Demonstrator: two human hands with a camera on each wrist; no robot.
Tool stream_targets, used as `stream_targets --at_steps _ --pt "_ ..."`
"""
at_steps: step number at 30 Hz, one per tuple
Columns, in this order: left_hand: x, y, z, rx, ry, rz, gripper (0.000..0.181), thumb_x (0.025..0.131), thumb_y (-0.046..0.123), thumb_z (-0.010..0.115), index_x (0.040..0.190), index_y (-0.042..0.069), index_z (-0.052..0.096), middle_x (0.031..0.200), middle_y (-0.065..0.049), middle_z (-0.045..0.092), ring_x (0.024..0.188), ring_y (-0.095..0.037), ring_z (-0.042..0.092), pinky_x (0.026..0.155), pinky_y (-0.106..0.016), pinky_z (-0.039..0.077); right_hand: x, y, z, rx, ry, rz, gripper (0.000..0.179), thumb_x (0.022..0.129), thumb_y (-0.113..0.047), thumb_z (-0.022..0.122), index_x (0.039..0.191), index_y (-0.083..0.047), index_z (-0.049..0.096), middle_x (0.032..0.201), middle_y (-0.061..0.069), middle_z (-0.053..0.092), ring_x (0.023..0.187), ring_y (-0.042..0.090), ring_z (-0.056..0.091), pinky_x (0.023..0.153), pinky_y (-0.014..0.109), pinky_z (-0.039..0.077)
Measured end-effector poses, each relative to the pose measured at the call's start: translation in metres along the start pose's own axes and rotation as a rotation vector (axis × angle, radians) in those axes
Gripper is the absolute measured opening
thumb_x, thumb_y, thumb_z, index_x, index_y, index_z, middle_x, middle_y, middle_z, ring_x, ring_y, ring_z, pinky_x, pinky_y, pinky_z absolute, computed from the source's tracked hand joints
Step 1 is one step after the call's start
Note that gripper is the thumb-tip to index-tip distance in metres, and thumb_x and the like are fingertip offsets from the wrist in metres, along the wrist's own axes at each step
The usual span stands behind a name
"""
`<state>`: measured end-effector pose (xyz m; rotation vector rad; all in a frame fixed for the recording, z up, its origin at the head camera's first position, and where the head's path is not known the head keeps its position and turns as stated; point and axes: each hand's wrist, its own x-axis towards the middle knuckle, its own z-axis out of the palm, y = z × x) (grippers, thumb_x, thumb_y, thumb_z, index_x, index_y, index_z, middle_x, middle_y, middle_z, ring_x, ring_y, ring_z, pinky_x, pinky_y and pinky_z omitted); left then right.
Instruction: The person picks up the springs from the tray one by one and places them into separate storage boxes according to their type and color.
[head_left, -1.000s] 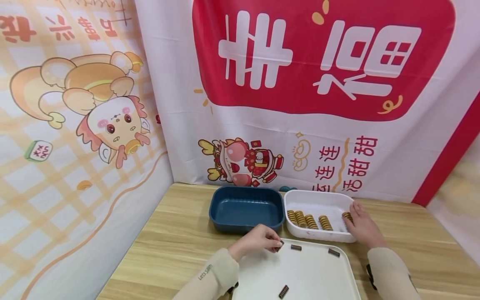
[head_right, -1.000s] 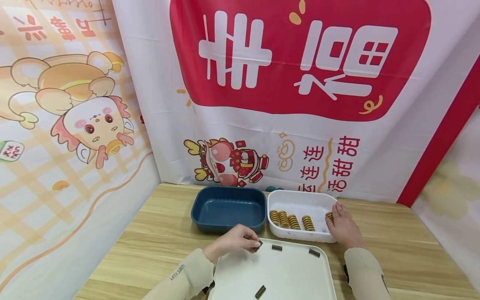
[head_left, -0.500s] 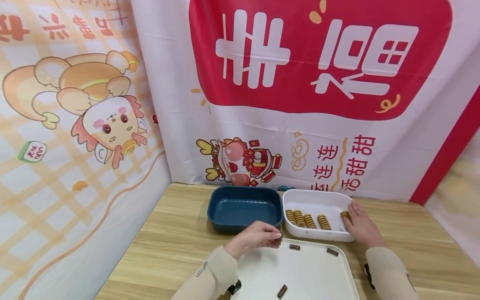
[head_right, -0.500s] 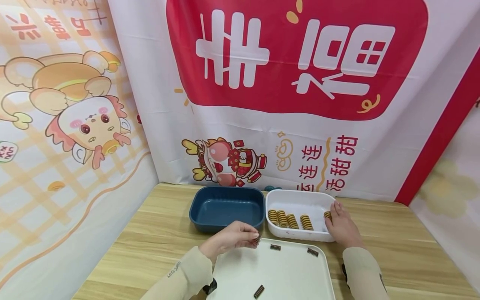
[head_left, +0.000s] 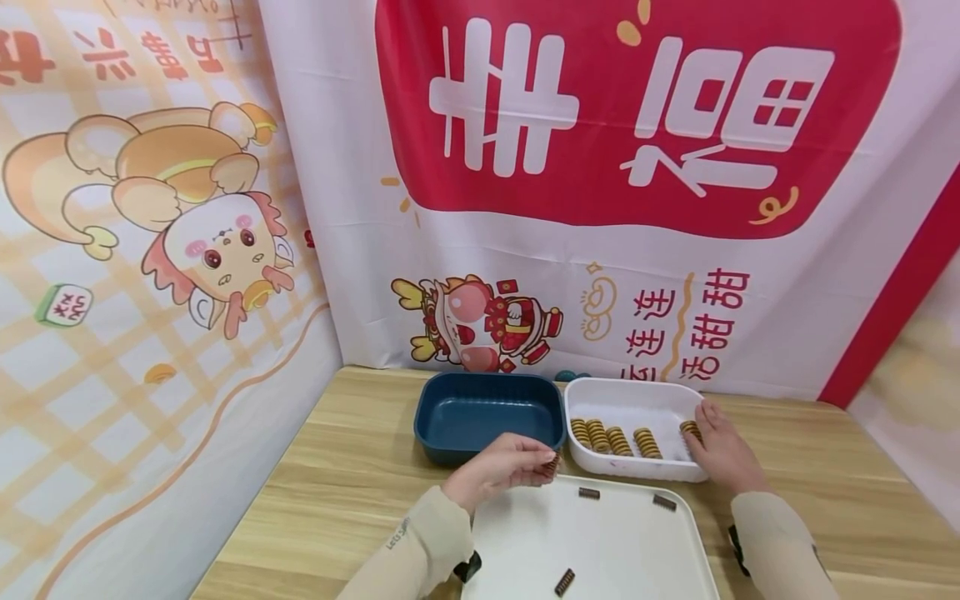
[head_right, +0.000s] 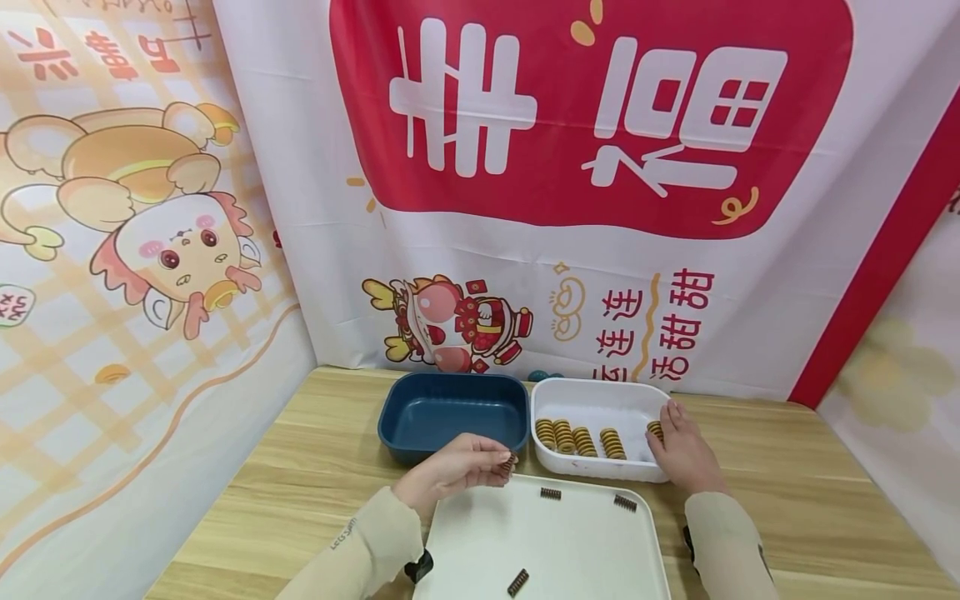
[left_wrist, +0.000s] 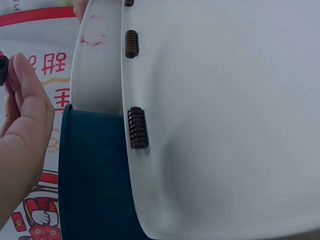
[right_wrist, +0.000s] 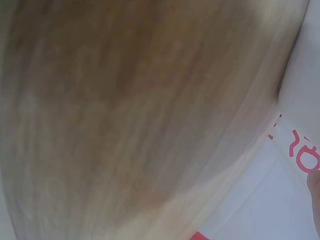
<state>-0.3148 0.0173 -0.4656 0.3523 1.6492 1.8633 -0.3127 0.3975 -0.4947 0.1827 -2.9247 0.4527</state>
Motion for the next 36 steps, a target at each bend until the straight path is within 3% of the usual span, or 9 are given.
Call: stream_targets --at_steps 5,11,16,23,28,33,36 --pt "0.002 0.003 -0.002 0.025 0.041 0.008 0.023 0.093 0.007 0.060 0.107 -0.010 0.067 0.090 -0.011 0.068 0.077 -0.018 0.064 0.083 -0.040 0.053 -0.001 -0.001 -0.001 -0.014 -0.008 0.000 0.073 0.101 -0.039 0.041 0.138 0.022 0.025 0.145 0.040 0.018 0.135 0.052 0.017 0.107 0.059 0.016" --pt "0.005 0.007 -0.010 0.049 0.084 0.035 0.023 0.093 0.008 0.060 0.107 -0.010 0.067 0.092 -0.014 0.069 0.078 -0.018 0.065 0.082 -0.038 0.053 -0.002 -0.003 -0.003 -0.044 -0.011 -0.012 0.075 0.101 -0.043 0.039 0.137 0.022 0.027 0.144 0.040 0.019 0.135 0.052 0.017 0.108 0.058 0.016" --pt "0.008 0.010 -0.026 0.011 0.146 0.044 0.025 0.094 0.009 0.060 0.110 -0.009 0.065 0.098 -0.015 0.068 0.082 -0.019 0.066 0.083 -0.036 0.053 -0.002 -0.002 -0.002 -0.055 0.000 -0.021 0.075 0.101 -0.043 0.039 0.136 0.023 0.028 0.144 0.040 0.020 0.134 0.052 0.018 0.107 0.058 0.016" --pt "0.012 0.014 -0.051 -0.034 0.256 0.069 0.027 0.094 0.006 0.058 0.112 -0.014 0.062 0.092 -0.011 0.067 0.079 -0.016 0.065 0.082 -0.035 0.053 -0.001 0.000 0.001 -0.057 0.017 -0.019 0.074 0.100 -0.041 0.041 0.136 0.022 0.029 0.144 0.039 0.020 0.135 0.051 0.018 0.108 0.058 0.016" --pt "0.015 0.022 -0.063 0.092 0.367 0.076 0.027 0.093 0.008 0.061 0.110 -0.014 0.063 0.094 -0.016 0.067 0.076 -0.018 0.066 0.078 -0.034 0.055 -0.001 0.001 0.001 -0.061 0.018 -0.013 0.073 0.100 -0.040 0.041 0.137 0.022 0.028 0.145 0.039 0.020 0.136 0.051 0.017 0.108 0.058 0.016" --pt "0.017 0.027 -0.071 0.217 0.535 0.034 0.022 0.090 0.009 0.066 0.101 -0.010 0.069 0.088 -0.016 0.070 0.071 -0.018 0.067 0.070 -0.031 0.056 -0.001 0.001 0.001 -0.063 0.020 -0.010 0.074 0.100 -0.042 0.040 0.137 0.021 0.028 0.145 0.039 0.020 0.135 0.051 0.019 0.108 0.058 0.017" --pt "0.018 0.026 -0.077 0.389 0.620 0.030 0.017 0.087 0.008 0.070 0.087 -0.008 0.072 0.076 -0.011 0.070 0.062 -0.017 0.067 0.064 -0.031 0.056 -0.001 0.002 0.002 -0.060 0.021 -0.009 0.075 0.100 -0.042 0.041 0.137 0.022 0.028 0.145 0.038 0.021 0.134 0.052 0.019 0.107 0.059 0.017"
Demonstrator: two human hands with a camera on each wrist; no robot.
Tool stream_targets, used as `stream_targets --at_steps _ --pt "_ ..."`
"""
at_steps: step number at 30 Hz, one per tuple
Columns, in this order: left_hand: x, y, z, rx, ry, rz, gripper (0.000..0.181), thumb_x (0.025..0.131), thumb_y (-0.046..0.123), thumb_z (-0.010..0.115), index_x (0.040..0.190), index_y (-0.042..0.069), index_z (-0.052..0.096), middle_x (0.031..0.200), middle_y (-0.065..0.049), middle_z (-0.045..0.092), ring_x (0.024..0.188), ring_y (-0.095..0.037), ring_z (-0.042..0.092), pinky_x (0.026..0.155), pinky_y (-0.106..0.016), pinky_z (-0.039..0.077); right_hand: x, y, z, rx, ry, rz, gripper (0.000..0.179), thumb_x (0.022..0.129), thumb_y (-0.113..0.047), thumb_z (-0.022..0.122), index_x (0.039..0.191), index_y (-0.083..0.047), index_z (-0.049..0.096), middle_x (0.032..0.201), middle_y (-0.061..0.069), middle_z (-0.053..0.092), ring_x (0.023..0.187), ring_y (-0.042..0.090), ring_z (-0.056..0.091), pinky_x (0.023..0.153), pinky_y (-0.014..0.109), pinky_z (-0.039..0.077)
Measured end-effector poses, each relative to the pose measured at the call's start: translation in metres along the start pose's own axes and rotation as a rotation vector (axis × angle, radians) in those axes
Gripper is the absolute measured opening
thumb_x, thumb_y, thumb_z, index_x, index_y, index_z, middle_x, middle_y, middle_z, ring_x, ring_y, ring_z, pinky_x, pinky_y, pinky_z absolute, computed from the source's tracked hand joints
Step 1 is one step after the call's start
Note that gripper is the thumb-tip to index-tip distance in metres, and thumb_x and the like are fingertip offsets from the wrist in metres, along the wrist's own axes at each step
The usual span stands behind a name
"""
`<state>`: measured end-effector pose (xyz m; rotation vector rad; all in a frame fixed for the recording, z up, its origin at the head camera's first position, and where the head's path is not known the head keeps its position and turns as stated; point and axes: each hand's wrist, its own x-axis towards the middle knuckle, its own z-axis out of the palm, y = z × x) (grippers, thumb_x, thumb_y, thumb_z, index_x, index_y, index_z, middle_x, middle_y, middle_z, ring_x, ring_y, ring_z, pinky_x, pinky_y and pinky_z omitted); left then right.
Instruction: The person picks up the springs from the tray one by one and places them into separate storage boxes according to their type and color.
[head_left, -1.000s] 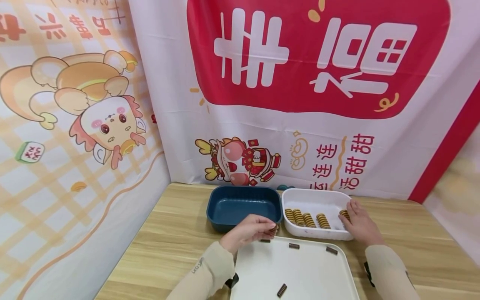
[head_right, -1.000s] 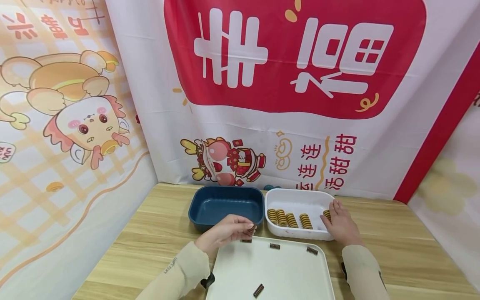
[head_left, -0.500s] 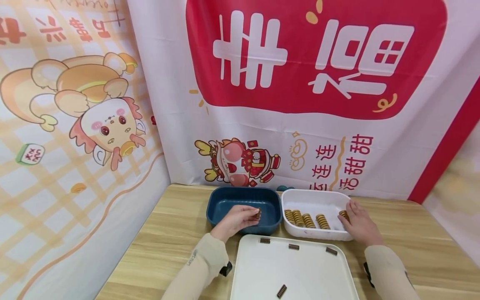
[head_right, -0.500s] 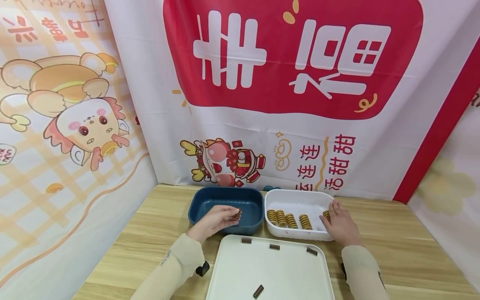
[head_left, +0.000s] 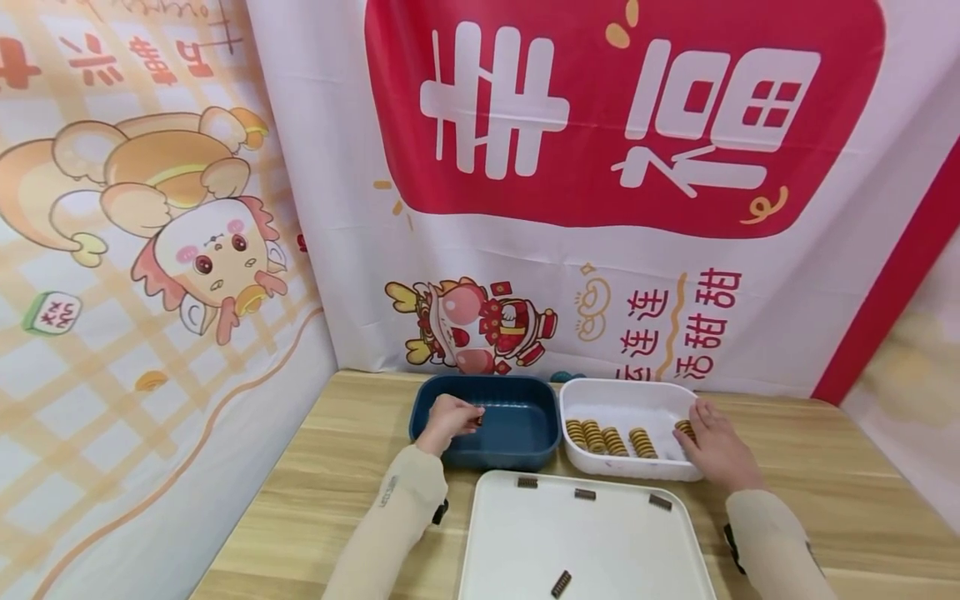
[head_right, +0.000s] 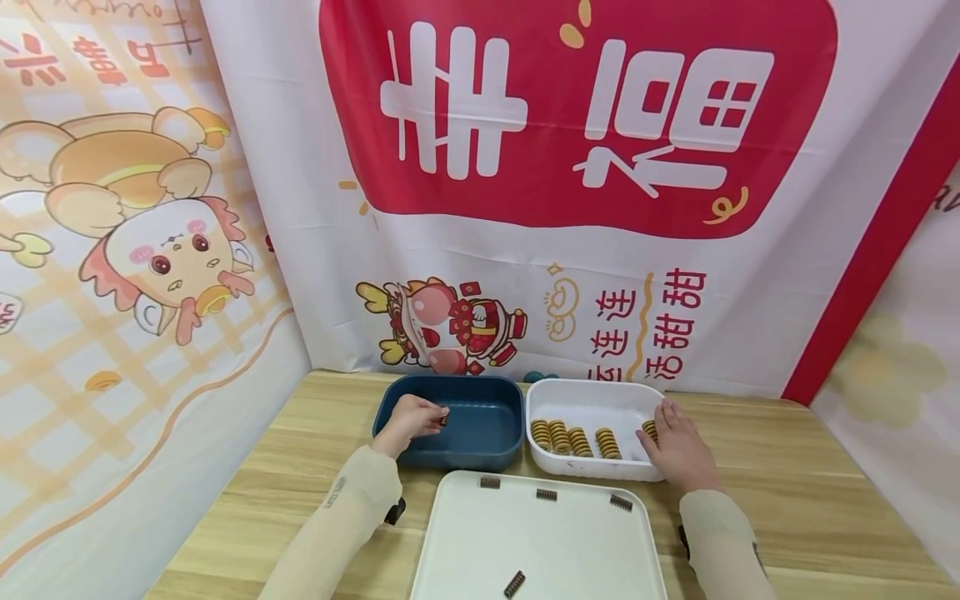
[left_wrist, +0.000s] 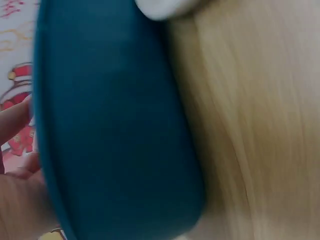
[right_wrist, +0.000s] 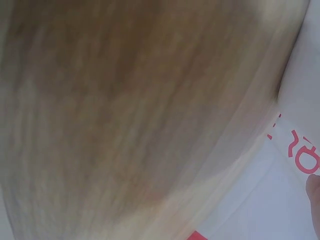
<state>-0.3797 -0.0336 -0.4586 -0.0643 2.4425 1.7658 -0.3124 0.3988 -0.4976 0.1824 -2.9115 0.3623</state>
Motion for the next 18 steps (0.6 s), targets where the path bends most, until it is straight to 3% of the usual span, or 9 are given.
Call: stream_targets --at_steps 4,7,11,18 --pt "0.005 -0.004 0.000 0.348 0.097 0.042 0.018 0.082 0.011 0.074 0.068 -0.001 0.071 0.060 -0.006 0.065 0.053 -0.017 0.063 0.058 -0.032 0.054 0.001 0.002 0.002 -0.002 0.003 0.001 0.074 0.100 -0.041 0.042 0.136 0.022 0.029 0.145 0.038 0.021 0.135 0.051 0.019 0.108 0.058 0.017" --pt "0.009 -0.006 0.002 0.539 0.151 0.068 0.017 0.078 0.011 0.077 0.068 0.001 0.068 0.062 -0.008 0.064 0.057 -0.021 0.061 0.061 -0.037 0.052 0.001 0.002 0.003 -0.007 0.006 0.003 0.074 0.100 -0.042 0.041 0.136 0.021 0.030 0.145 0.038 0.021 0.135 0.051 0.019 0.108 0.057 0.017" --pt "0.015 -0.011 0.007 0.651 0.206 0.088 0.014 0.074 0.008 0.078 0.078 -0.002 0.069 0.076 -0.015 0.066 0.069 -0.028 0.062 0.067 -0.044 0.053 0.000 0.001 0.003 -0.007 0.011 0.003 0.073 0.100 -0.042 0.041 0.136 0.021 0.030 0.145 0.037 0.022 0.135 0.051 0.020 0.108 0.057 0.017" --pt "0.022 -0.018 0.014 0.727 0.256 0.074 0.008 0.081 0.003 0.066 0.082 -0.003 0.069 0.086 -0.019 0.068 0.078 -0.034 0.065 0.068 -0.048 0.054 0.001 -0.001 0.001 -0.015 0.033 -0.003 0.071 0.100 -0.039 0.044 0.135 0.022 0.031 0.144 0.038 0.023 0.134 0.051 0.021 0.108 0.057 0.016"
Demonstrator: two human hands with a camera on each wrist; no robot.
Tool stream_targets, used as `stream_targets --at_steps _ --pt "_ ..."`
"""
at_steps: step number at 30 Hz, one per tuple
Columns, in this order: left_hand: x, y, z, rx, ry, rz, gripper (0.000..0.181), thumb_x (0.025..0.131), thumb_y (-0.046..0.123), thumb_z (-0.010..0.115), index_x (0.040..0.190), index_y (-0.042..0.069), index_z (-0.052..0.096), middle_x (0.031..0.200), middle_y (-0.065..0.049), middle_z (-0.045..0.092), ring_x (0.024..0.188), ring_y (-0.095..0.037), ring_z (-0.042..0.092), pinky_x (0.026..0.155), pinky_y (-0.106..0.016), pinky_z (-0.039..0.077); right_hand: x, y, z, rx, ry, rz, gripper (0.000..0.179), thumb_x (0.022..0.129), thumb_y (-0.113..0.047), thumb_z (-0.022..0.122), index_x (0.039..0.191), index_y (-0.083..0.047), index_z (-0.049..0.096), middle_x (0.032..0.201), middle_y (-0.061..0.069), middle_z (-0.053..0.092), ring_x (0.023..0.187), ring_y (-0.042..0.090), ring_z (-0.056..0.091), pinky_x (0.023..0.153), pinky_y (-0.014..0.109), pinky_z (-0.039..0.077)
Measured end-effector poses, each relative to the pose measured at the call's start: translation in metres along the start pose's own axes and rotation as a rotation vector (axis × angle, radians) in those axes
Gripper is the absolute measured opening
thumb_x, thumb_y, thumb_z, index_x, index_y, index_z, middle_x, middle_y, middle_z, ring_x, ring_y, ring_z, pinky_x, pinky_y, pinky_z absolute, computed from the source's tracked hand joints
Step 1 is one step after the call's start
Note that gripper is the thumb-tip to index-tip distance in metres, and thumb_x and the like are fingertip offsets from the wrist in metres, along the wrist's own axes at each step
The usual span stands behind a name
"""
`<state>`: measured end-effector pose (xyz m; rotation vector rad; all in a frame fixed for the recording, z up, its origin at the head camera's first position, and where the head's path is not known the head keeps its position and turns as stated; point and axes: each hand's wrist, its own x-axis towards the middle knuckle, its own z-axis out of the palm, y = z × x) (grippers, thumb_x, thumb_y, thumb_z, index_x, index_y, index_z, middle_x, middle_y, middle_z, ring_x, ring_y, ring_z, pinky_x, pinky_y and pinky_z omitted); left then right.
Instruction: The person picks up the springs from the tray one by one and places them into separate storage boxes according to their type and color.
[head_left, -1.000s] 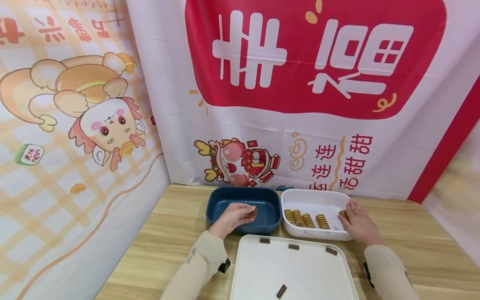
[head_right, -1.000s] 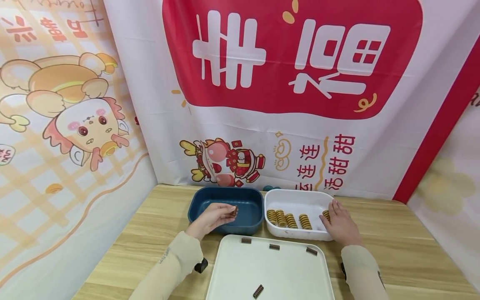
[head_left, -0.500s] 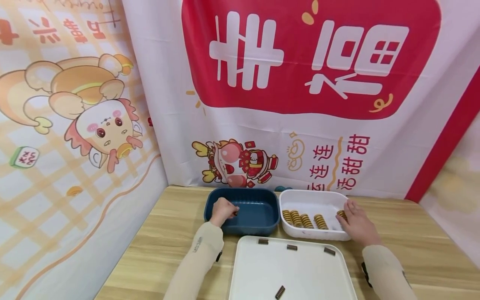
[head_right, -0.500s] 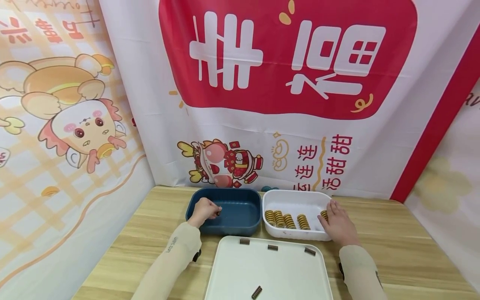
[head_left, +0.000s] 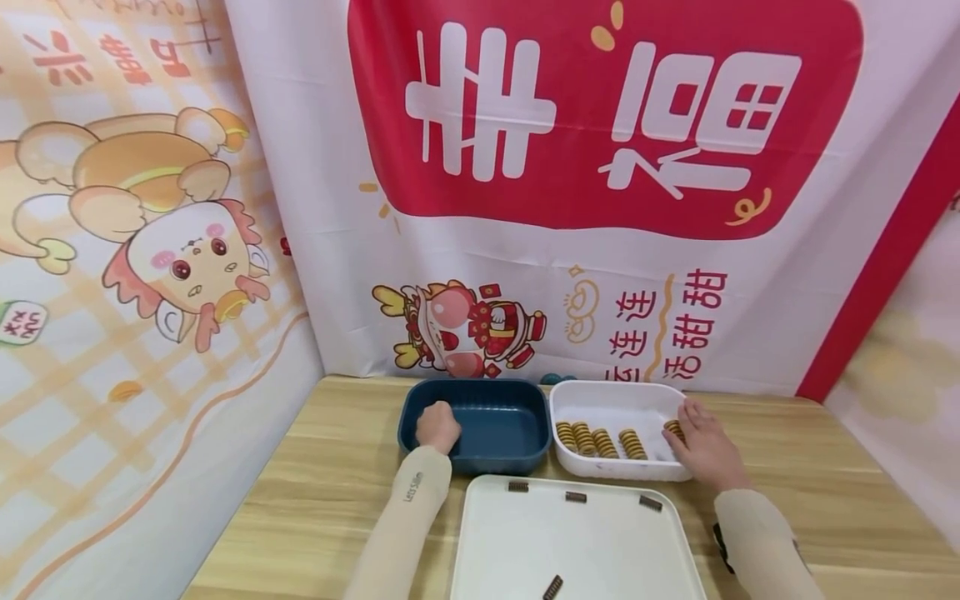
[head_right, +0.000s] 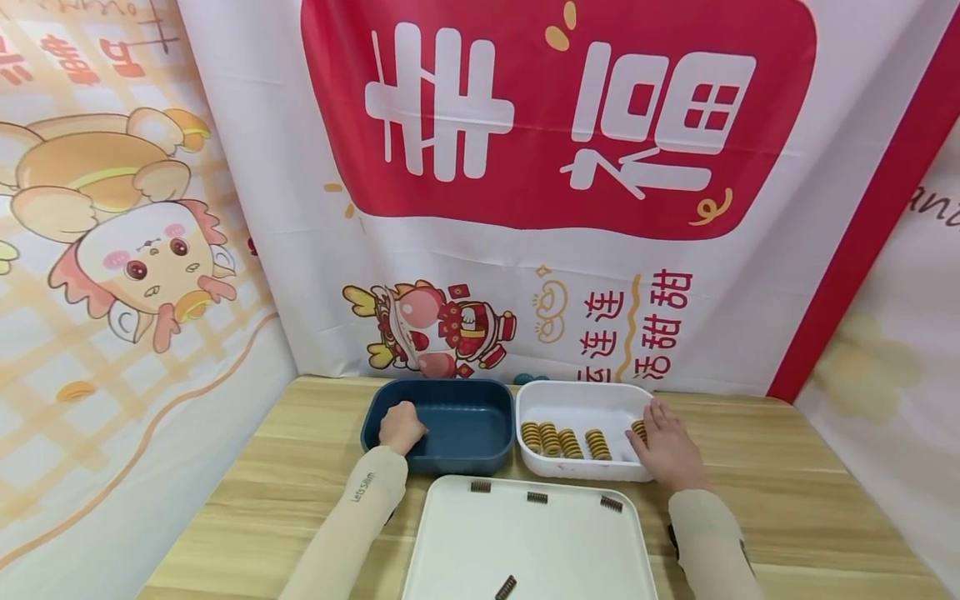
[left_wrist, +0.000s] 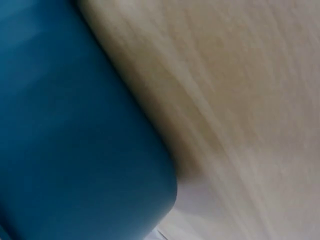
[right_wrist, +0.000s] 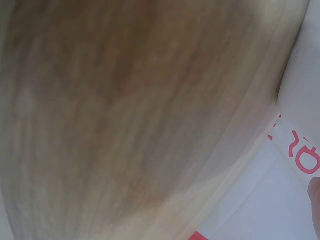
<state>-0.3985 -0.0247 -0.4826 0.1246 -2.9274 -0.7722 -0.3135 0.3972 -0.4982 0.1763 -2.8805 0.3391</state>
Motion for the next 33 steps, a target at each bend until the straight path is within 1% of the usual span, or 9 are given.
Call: stream_targets --at_steps 2,6,9,13,19,24,28,31,33 --pt "0.000 0.001 0.002 0.002 -0.001 -0.011 0.008 0.083 0.003 0.064 0.084 -0.004 0.070 0.087 -0.020 0.068 0.079 -0.035 0.065 0.069 -0.049 0.054 0.000 0.001 0.000 -0.010 -0.001 0.004 0.071 0.100 -0.039 0.043 0.136 0.021 0.031 0.145 0.037 0.023 0.134 0.051 0.021 0.109 0.057 0.016" --pt "-0.001 0.000 0.004 0.011 -0.022 -0.046 0.011 0.086 0.002 0.063 0.090 -0.005 0.070 0.091 -0.021 0.068 0.083 -0.036 0.065 0.070 -0.049 0.054 0.000 -0.001 0.001 -0.007 -0.007 0.017 0.072 0.100 -0.040 0.042 0.137 0.020 0.031 0.146 0.036 0.022 0.135 0.050 0.020 0.109 0.056 0.015" --pt "0.000 -0.001 0.005 0.015 -0.031 -0.054 0.012 0.087 0.003 0.062 0.093 -0.005 0.070 0.092 -0.021 0.067 0.084 -0.036 0.065 0.071 -0.049 0.054 0.000 -0.003 0.000 -0.007 -0.014 0.024 0.072 0.100 -0.040 0.042 0.137 0.020 0.030 0.146 0.036 0.021 0.136 0.049 0.019 0.109 0.056 0.015" --pt "0.000 -0.001 0.005 0.000 -0.021 -0.052 0.013 0.085 0.003 0.065 0.093 -0.006 0.069 0.092 -0.021 0.067 0.084 -0.036 0.065 0.071 -0.049 0.053 0.001 -0.003 0.000 -0.009 -0.018 0.030 0.071 0.100 -0.039 0.043 0.137 0.020 0.030 0.146 0.036 0.022 0.135 0.049 0.020 0.109 0.056 0.015" --pt "0.002 0.003 -0.001 -0.021 -0.029 -0.065 0.014 0.082 0.005 0.067 0.091 -0.006 0.070 0.092 -0.020 0.068 0.081 -0.034 0.065 0.072 -0.049 0.053 0.000 -0.003 -0.001 -0.006 -0.015 0.028 0.069 0.100 -0.036 0.044 0.136 0.021 0.030 0.145 0.037 0.022 0.135 0.050 0.020 0.109 0.057 0.015" --pt "0.003 0.003 -0.008 -0.047 -0.034 -0.050 0.010 0.082 0.005 0.067 0.085 -0.004 0.070 0.088 -0.019 0.069 0.076 -0.032 0.064 0.071 -0.048 0.054 0.000 -0.002 0.000 -0.004 -0.019 0.025 0.071 0.100 -0.038 0.043 0.136 0.021 0.030 0.145 0.037 0.022 0.135 0.051 0.020 0.109 0.058 0.015" --pt "0.001 0.003 -0.014 -0.066 -0.040 -0.037 0.008 0.081 0.003 0.066 0.075 -0.001 0.067 0.078 -0.015 0.066 0.069 -0.029 0.061 0.063 -0.045 0.053 0.001 -0.001 0.000 0.000 -0.014 0.019 0.070 0.100 -0.036 0.044 0.136 0.022 0.030 0.145 0.038 0.022 0.134 0.051 0.020 0.109 0.058 0.015" --pt "-0.001 0.006 -0.019 -0.067 -0.039 0.003 0.018 0.082 0.002 0.066 0.065 0.003 0.061 0.064 -0.011 0.060 0.060 -0.026 0.058 0.053 -0.040 0.050 0.002 0.000 0.000 -0.005 -0.013 0.012 0.069 0.100 -0.036 0.044 0.136 0.022 0.030 0.144 0.038 0.022 0.134 0.051 0.021 0.109 0.057 0.015" --pt "-0.003 0.012 -0.024 -0.056 -0.033 0.063 0.026 0.083 0.003 0.066 0.059 0.006 0.055 0.056 -0.007 0.052 0.054 -0.022 0.054 0.049 -0.035 0.045 0.002 0.000 0.000 -0.010 -0.017 0.012 0.069 0.100 -0.036 0.043 0.136 0.022 0.030 0.144 0.038 0.022 0.134 0.051 0.021 0.109 0.057 0.015"
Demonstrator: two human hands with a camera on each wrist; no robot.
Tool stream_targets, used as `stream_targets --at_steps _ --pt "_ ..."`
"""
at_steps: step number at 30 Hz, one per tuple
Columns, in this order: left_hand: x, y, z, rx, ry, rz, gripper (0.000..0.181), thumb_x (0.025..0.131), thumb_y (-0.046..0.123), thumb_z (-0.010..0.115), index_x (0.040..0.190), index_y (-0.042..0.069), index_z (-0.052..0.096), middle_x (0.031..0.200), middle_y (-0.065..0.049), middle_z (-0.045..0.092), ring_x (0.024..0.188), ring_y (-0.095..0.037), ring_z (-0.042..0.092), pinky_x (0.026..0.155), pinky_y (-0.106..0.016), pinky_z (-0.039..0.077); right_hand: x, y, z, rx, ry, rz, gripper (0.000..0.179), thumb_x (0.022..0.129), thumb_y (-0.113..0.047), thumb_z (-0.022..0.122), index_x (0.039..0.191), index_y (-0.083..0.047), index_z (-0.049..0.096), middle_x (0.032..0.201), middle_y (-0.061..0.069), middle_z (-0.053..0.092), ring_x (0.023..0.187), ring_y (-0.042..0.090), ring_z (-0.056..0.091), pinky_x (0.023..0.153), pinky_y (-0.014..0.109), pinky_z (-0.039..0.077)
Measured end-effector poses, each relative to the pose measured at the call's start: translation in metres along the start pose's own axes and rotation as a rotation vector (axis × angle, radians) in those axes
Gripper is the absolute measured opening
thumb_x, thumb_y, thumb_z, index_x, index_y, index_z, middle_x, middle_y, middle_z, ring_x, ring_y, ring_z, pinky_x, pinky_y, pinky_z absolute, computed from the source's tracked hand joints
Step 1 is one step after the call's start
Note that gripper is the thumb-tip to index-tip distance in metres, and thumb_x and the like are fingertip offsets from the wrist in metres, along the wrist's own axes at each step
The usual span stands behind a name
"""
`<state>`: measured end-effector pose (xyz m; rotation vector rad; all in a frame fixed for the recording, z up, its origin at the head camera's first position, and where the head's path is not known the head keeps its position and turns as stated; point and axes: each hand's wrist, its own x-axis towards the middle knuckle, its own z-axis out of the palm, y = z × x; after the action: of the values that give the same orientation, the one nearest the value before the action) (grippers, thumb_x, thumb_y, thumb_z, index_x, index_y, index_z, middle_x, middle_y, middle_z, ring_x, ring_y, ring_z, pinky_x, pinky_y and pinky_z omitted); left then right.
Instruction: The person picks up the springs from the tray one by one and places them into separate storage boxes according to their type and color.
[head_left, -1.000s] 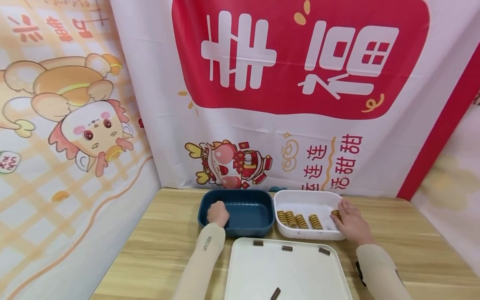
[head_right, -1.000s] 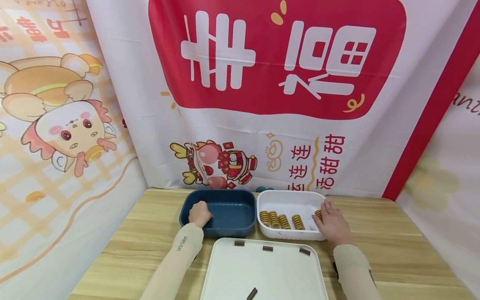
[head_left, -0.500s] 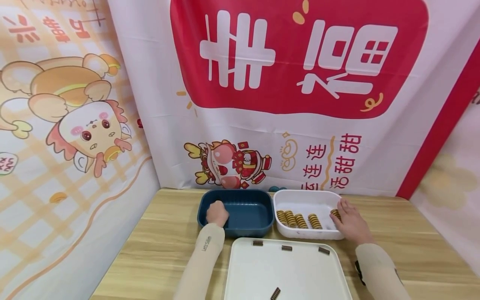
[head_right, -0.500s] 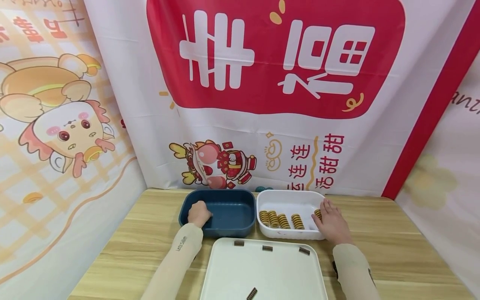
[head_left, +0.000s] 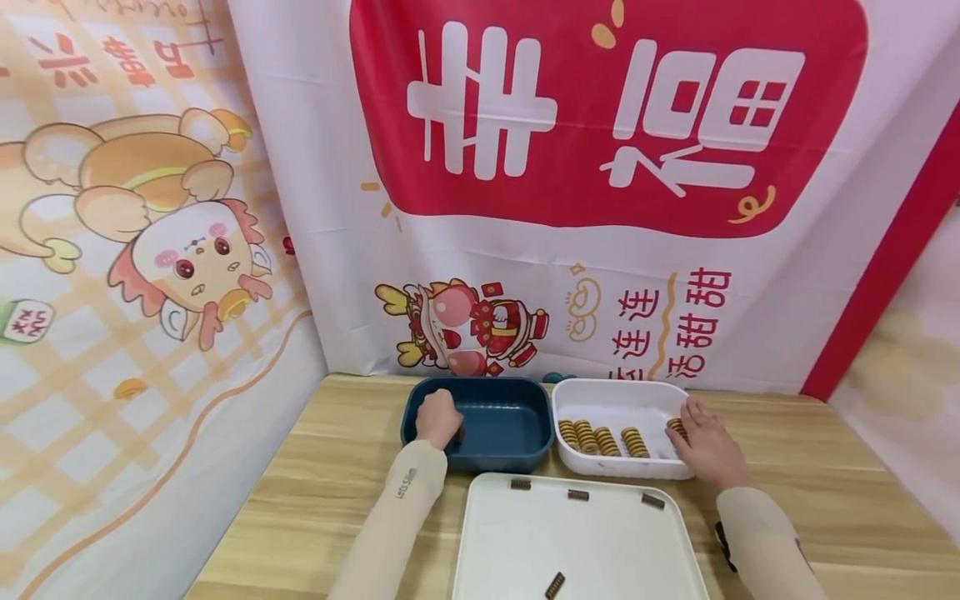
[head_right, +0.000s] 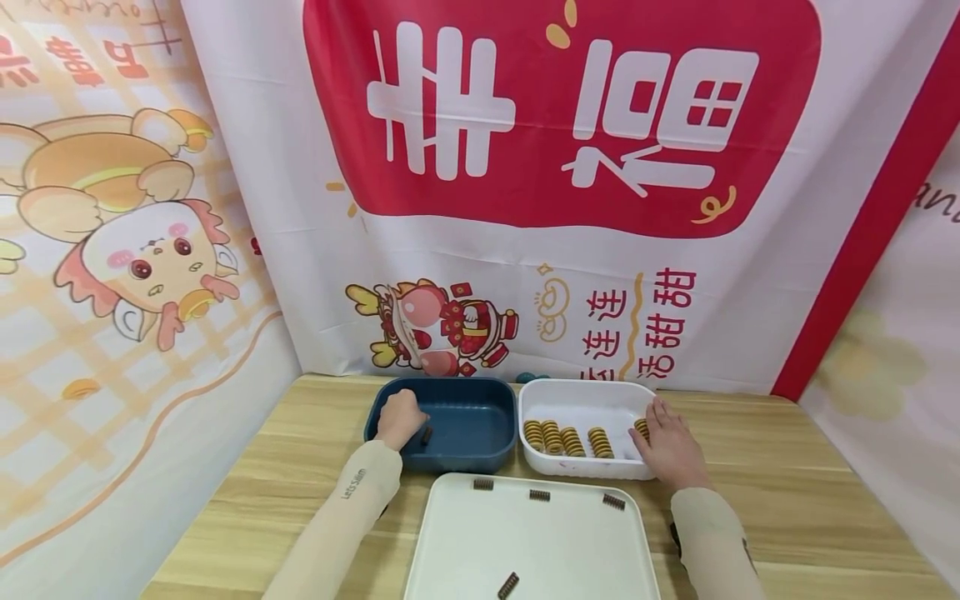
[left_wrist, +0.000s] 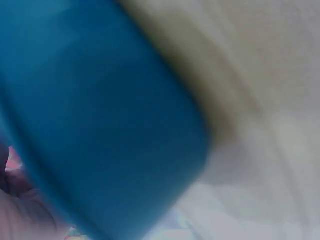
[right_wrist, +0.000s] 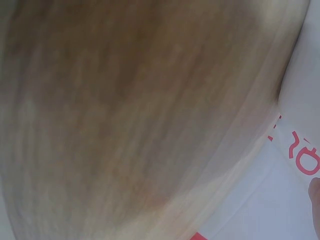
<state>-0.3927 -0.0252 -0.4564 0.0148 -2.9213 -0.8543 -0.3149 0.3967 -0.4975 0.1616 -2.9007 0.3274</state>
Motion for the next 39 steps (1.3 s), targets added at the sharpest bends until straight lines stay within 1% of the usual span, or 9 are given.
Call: stream_targets --at_steps 5,7,9,12,17,20,23,30,39 --pt "-0.011 0.026 -0.006 0.008 0.003 0.253 0.044 0.084 0.002 0.066 0.049 0.010 0.042 0.045 0.001 0.031 0.043 -0.014 0.034 0.044 -0.028 0.031 -0.001 -0.001 -0.002 0.009 -0.001 0.005 0.069 0.100 -0.035 0.044 0.135 0.022 0.031 0.144 0.038 0.023 0.134 0.051 0.021 0.108 0.058 0.016" --pt "-0.019 0.036 -0.006 0.000 -0.020 0.345 0.039 0.084 0.002 0.067 0.051 0.009 0.049 0.047 0.003 0.035 0.044 -0.012 0.036 0.045 -0.026 0.033 -0.002 -0.001 -0.003 0.012 -0.001 0.003 0.068 0.100 -0.035 0.044 0.135 0.022 0.031 0.144 0.038 0.023 0.134 0.051 0.022 0.108 0.058 0.016" --pt "-0.030 0.044 -0.004 -0.031 -0.082 0.413 0.027 0.084 0.003 0.069 0.059 0.008 0.060 0.053 0.003 0.049 0.049 -0.010 0.044 0.049 -0.024 0.041 -0.001 -0.001 -0.003 0.008 -0.004 0.001 0.069 0.100 -0.036 0.043 0.135 0.022 0.030 0.144 0.038 0.023 0.134 0.051 0.021 0.108 0.058 0.016" --pt "-0.049 0.054 -0.001 -0.097 -0.221 0.453 0.009 0.083 0.007 0.073 0.074 0.007 0.071 0.067 0.003 0.062 0.061 -0.009 0.055 0.059 -0.023 0.049 -0.001 -0.001 -0.002 0.013 -0.013 0.004 0.069 0.100 -0.036 0.042 0.136 0.022 0.030 0.144 0.038 0.022 0.134 0.051 0.021 0.108 0.058 0.015" --pt "-0.086 0.064 0.007 -0.147 -0.441 0.491 0.005 0.083 0.009 0.074 0.078 0.008 0.074 0.067 0.007 0.062 0.061 -0.007 0.054 0.058 -0.018 0.047 -0.001 -0.001 -0.002 0.013 -0.020 0.008 0.069 0.100 -0.036 0.042 0.136 0.022 0.030 0.144 0.038 0.022 0.134 0.051 0.020 0.108 0.058 0.015" --pt "-0.108 0.068 0.012 -0.092 -0.503 0.576 0.006 0.081 0.011 0.076 0.076 0.010 0.074 0.064 0.010 0.060 0.057 -0.002 0.051 0.057 -0.015 0.044 0.000 -0.001 -0.004 0.010 -0.020 0.008 0.069 0.100 -0.036 0.042 0.136 0.022 0.030 0.144 0.038 0.022 0.134 0.051 0.020 0.108 0.058 0.016" --pt "-0.130 0.071 0.014 -0.016 -0.523 0.652 0.010 0.078 0.014 0.079 0.071 0.012 0.073 0.060 0.013 0.058 0.054 0.002 0.048 0.055 -0.013 0.041 0.000 -0.001 -0.005 0.021 -0.026 0.008 0.069 0.100 -0.036 0.043 0.136 0.022 0.029 0.144 0.038 0.022 0.134 0.051 0.019 0.108 0.058 0.015" --pt "-0.167 0.069 0.024 0.114 -0.529 0.679 0.021 0.076 0.020 0.081 0.061 0.015 0.067 0.052 0.014 0.053 0.049 0.002 0.045 0.051 -0.012 0.038 -0.001 -0.002 -0.006 0.027 -0.030 0.007 0.068 0.100 -0.033 0.045 0.136 0.022 0.028 0.144 0.039 0.021 0.134 0.051 0.019 0.108 0.058 0.015" --pt "-0.174 0.061 0.042 0.214 -0.472 0.651 0.034 0.074 0.012 0.077 0.049 0.011 0.054 0.044 0.006 0.045 0.041 -0.005 0.036 0.040 -0.020 0.035 -0.002 -0.003 -0.005 0.022 -0.034 0.009 0.068 0.100 -0.033 0.045 0.136 0.022 0.029 0.144 0.038 0.022 0.134 0.051 0.020 0.108 0.058 0.015"
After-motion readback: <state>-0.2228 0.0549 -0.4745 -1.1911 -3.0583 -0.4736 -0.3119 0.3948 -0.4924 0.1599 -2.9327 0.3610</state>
